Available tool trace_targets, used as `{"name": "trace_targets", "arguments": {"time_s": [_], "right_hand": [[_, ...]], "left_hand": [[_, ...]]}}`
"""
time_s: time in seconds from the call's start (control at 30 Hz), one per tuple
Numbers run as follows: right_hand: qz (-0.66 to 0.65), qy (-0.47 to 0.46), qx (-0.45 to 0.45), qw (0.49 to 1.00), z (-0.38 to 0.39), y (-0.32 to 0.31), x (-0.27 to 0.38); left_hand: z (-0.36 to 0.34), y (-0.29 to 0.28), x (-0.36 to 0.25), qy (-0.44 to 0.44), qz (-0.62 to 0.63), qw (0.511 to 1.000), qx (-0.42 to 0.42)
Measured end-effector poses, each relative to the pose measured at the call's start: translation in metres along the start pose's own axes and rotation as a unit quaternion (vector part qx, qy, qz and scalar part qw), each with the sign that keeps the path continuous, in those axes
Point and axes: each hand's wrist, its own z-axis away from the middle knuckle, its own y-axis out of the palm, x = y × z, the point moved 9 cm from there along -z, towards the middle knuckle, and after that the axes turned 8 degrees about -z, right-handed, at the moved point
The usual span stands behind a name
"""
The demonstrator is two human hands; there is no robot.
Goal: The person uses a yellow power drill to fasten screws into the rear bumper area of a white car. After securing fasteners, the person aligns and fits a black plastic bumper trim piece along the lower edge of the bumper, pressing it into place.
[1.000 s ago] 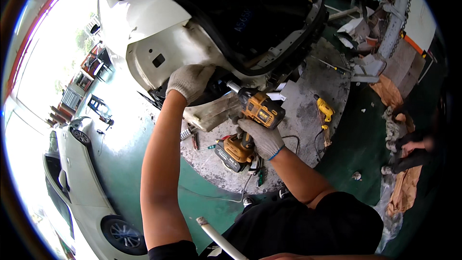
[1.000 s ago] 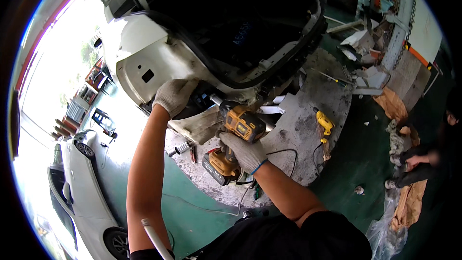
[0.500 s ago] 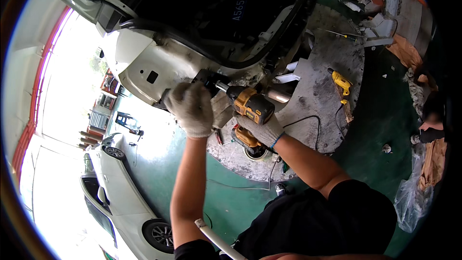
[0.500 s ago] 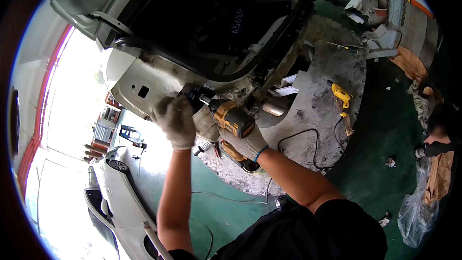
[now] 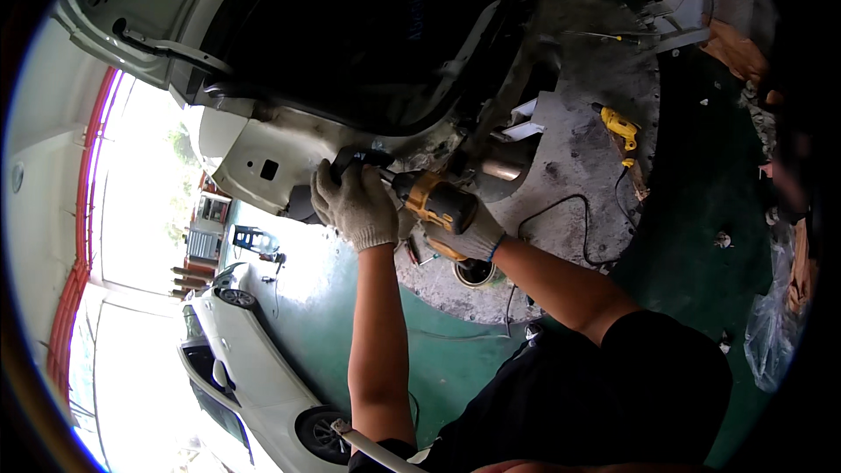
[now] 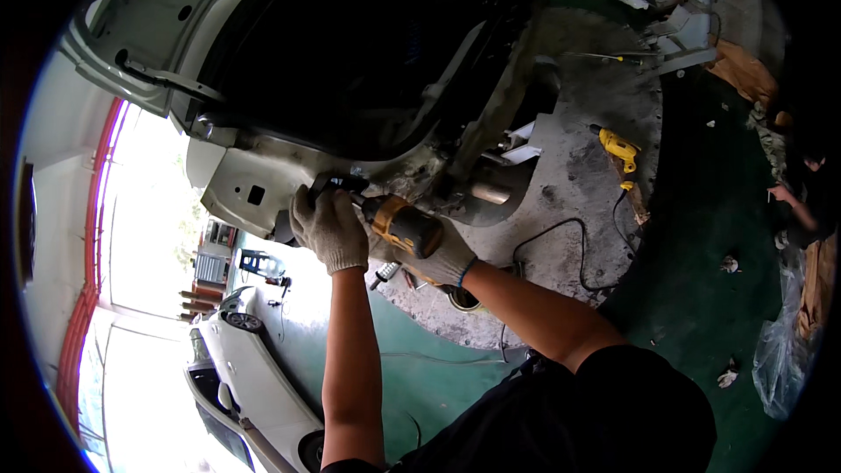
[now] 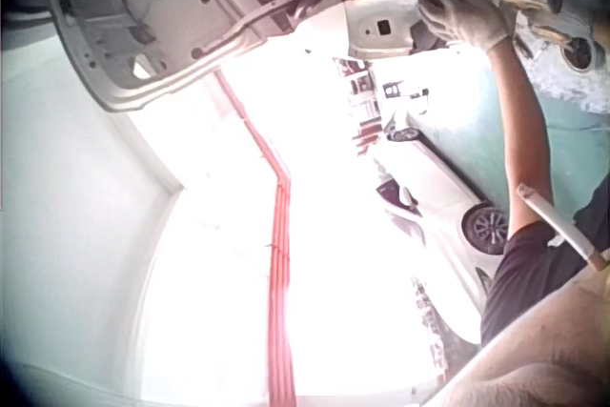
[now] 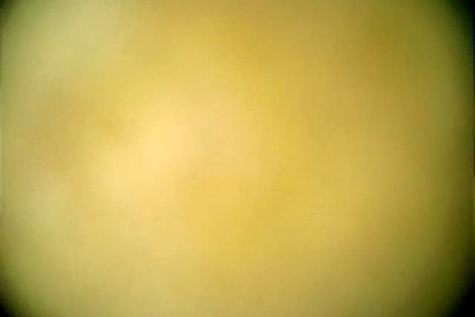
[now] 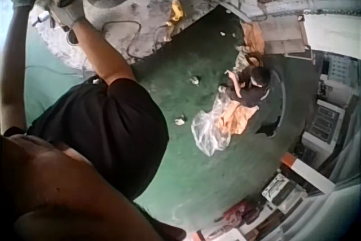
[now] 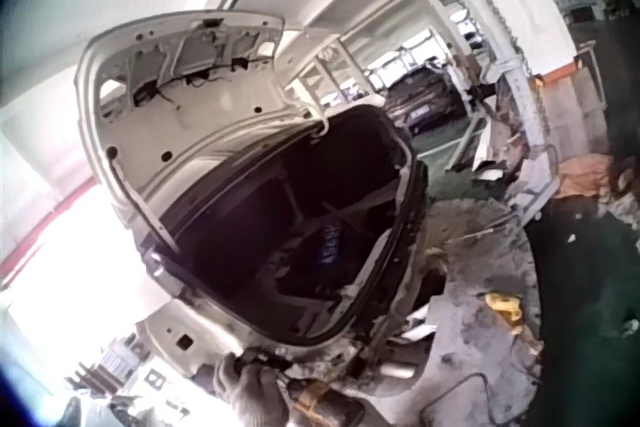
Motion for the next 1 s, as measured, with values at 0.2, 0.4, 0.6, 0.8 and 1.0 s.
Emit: {"name": "trace_targets", "arguments": {"time_s": [0.2, 0.4, 0.6, 0.8, 1.0], "right_hand": [[-0.824, 0.219, 0.022, 0.523, 0.052, 0.015, -0.012], [-0.874, 0.289, 0.099, 0.377, 0.113, 0.031, -0.017], [-0.859, 0.360, 0.046, 0.362, 0.144, 0.022, 0.000], [-0.862, 0.350, 0.054, 0.362, 0.159, 0.027, -0.011], [-0.886, 0.331, 0.021, 0.325, 0.171, 0.018, -0.018]], "left_hand": [[0.044, -0.041, -0.005, -0.039, 0.154, 0.987, -0.013], [0.134, 0.005, 0.025, -0.399, 0.607, 0.673, 0.138], [0.174, 0.021, 0.045, -0.444, 0.611, 0.637, 0.152], [0.169, 0.017, 0.041, -0.455, 0.593, 0.651, 0.129], [0.023, -0.023, 0.107, -0.157, 0.422, 0.893, 0.029]]}}
